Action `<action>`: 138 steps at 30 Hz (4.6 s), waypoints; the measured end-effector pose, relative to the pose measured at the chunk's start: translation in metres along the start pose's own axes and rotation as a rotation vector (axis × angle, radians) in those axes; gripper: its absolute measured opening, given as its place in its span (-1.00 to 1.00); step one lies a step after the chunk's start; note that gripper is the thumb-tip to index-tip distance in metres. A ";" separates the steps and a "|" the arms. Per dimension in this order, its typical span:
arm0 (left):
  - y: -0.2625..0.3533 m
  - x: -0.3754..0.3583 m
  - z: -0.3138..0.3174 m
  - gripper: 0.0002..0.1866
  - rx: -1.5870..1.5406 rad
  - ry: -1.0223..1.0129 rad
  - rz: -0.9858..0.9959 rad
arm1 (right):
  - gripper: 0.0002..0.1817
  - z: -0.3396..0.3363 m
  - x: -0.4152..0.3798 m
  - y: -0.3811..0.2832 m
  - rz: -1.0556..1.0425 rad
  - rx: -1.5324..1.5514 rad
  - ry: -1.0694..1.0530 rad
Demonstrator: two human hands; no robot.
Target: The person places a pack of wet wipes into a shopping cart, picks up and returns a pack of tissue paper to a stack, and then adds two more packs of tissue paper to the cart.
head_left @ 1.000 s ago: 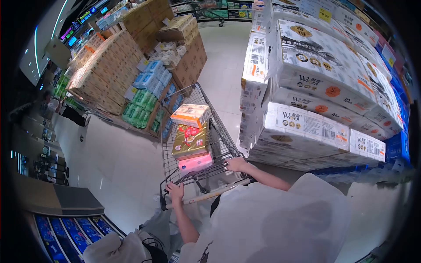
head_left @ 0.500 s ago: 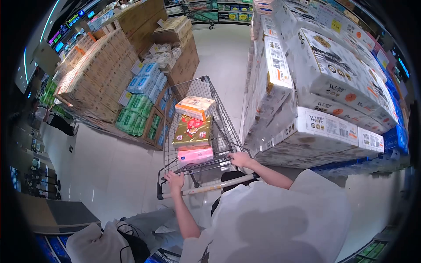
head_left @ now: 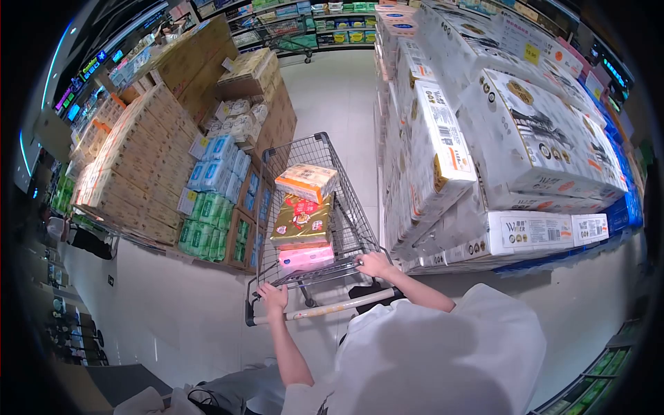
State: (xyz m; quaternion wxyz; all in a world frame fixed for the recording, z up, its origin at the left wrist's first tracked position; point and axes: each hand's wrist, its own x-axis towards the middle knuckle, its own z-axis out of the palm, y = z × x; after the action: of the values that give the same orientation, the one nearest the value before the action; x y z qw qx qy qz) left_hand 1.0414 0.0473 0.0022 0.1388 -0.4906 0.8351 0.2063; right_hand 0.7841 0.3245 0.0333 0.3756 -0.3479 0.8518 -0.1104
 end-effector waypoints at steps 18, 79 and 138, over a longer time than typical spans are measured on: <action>0.026 0.147 -0.042 -0.65 -0.174 0.020 0.288 | -0.47 -0.049 0.109 -0.007 0.190 0.158 0.013; 0.101 0.424 -0.092 -0.30 -0.147 -0.179 0.464 | -0.60 -0.103 0.318 -0.069 0.490 0.170 0.218; 0.102 0.462 -0.099 -0.30 -0.154 -0.369 0.431 | -0.46 -0.103 0.332 -0.062 0.414 0.186 0.270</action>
State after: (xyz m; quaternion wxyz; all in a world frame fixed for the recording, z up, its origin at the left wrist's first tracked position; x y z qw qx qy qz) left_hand 0.7276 -0.3085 -0.0906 0.2037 -0.2652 0.8627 0.3794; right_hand 0.5845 0.0472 -0.0542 0.3037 -0.1125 0.9334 -0.1545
